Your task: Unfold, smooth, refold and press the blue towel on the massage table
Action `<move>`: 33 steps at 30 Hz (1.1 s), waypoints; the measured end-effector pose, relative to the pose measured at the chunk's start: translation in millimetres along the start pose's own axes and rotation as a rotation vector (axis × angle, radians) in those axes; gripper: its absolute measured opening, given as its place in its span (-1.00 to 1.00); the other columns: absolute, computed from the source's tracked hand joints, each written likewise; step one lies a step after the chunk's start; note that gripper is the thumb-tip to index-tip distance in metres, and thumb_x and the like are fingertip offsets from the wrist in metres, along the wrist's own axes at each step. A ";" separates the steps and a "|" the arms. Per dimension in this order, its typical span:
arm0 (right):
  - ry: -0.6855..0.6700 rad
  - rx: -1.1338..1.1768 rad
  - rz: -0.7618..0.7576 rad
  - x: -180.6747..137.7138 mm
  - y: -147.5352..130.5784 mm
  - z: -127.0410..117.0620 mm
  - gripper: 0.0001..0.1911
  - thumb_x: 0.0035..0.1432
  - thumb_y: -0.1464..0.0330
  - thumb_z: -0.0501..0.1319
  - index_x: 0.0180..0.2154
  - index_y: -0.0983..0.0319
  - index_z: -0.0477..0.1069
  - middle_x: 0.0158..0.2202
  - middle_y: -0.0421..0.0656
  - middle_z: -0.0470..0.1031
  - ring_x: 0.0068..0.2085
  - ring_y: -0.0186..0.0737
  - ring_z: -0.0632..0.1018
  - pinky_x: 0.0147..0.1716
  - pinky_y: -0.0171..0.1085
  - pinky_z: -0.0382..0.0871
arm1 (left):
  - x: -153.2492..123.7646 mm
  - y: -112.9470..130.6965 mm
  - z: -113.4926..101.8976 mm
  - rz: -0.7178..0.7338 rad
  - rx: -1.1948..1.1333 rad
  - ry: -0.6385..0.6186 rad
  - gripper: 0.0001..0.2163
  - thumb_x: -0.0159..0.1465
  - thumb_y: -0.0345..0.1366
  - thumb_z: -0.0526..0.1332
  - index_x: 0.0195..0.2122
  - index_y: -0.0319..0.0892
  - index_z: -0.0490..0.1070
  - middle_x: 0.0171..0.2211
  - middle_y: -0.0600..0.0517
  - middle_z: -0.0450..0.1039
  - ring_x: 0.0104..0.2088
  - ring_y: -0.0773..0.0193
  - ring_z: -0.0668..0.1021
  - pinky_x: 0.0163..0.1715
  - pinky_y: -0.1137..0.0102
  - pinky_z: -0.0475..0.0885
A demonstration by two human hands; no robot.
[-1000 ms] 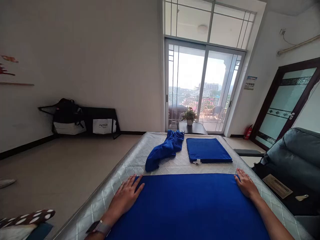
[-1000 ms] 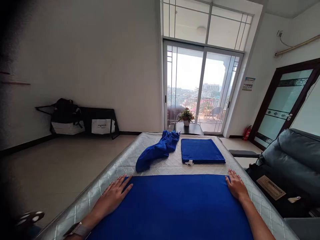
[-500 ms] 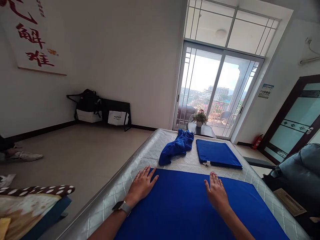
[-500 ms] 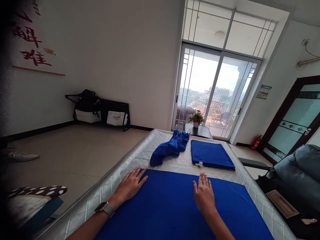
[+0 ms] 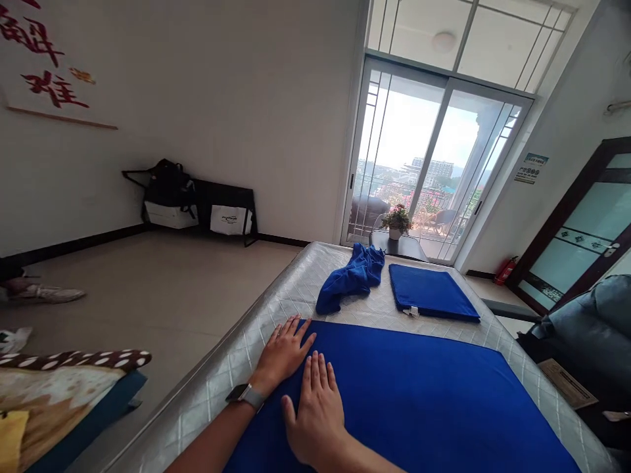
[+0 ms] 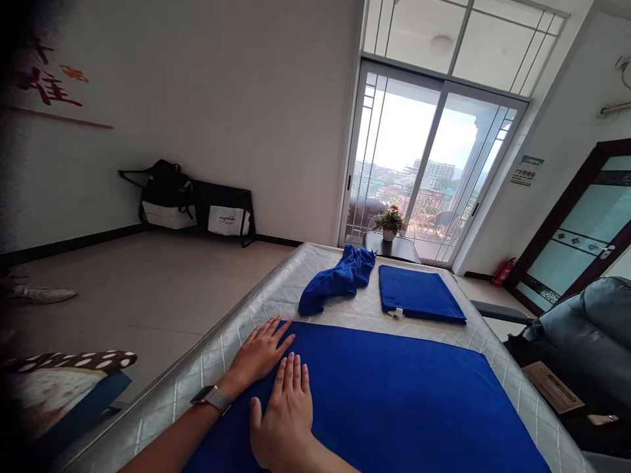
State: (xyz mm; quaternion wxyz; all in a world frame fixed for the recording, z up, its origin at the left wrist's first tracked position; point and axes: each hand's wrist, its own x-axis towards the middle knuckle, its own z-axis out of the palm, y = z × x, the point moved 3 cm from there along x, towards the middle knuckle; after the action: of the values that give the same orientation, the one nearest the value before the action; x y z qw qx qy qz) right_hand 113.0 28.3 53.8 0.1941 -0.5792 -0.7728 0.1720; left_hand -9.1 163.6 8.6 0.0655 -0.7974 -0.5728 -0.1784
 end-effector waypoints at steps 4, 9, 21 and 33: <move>-0.014 0.019 -0.002 0.9 1.5 -1.9 -0.21 0.41 0.00 -0.07 0.41 0.41 -0.09 0.46 0.01 -0.18 0.45 -0.05 -0.10 0.43 0.02 -0.14 | -0.8 2.2 -4.6 0.049 0.040 -0.060 -0.54 0.42 -0.16 -0.02 0.31 -0.06 0.30 0.37 -0.12 0.25 0.39 -0.07 0.21 0.32 -0.07 0.16; -0.039 0.044 0.012 0.9 1.2 -2.2 -0.21 0.41 0.02 -0.07 0.42 0.40 -0.12 0.46 0.00 -0.21 0.45 -0.03 -0.13 0.43 0.03 -0.18 | -0.9 3.3 -8.0 0.041 0.039 -0.068 -0.54 0.42 -0.15 -0.01 0.31 -0.08 0.29 0.36 -0.14 0.26 0.39 -0.07 0.22 0.31 -0.07 0.16; -0.012 0.034 0.045 -3.0 3.9 -4.7 -0.20 0.41 0.00 -0.08 0.41 0.42 -0.11 0.46 0.01 -0.20 0.45 -0.03 -0.13 0.43 0.02 -0.18 | 0.8 5.2 -9.0 0.016 0.082 -0.092 -0.48 0.43 -0.10 -0.03 0.37 -0.13 0.20 0.37 -0.17 0.24 0.39 -0.05 0.21 0.32 -0.02 0.16; 0.001 0.034 0.111 -22.3 19.0 -15.3 -0.20 0.42 -0.03 -0.14 0.42 0.39 -0.14 0.46 0.02 -0.23 0.45 -0.07 -0.16 0.43 0.00 -0.22 | 2.0 3.9 -6.7 -0.043 0.047 -0.105 -0.44 0.43 -0.03 -0.06 0.37 -0.17 0.18 0.39 -0.19 0.20 0.40 -0.05 0.20 0.34 -0.01 0.12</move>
State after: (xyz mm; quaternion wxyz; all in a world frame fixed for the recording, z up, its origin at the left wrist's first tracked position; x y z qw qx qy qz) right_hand 142.0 12.6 55.5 0.1947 -0.6181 -0.7362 0.1953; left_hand -6.3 162.1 16.0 0.0502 -0.7913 -0.5966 -0.1241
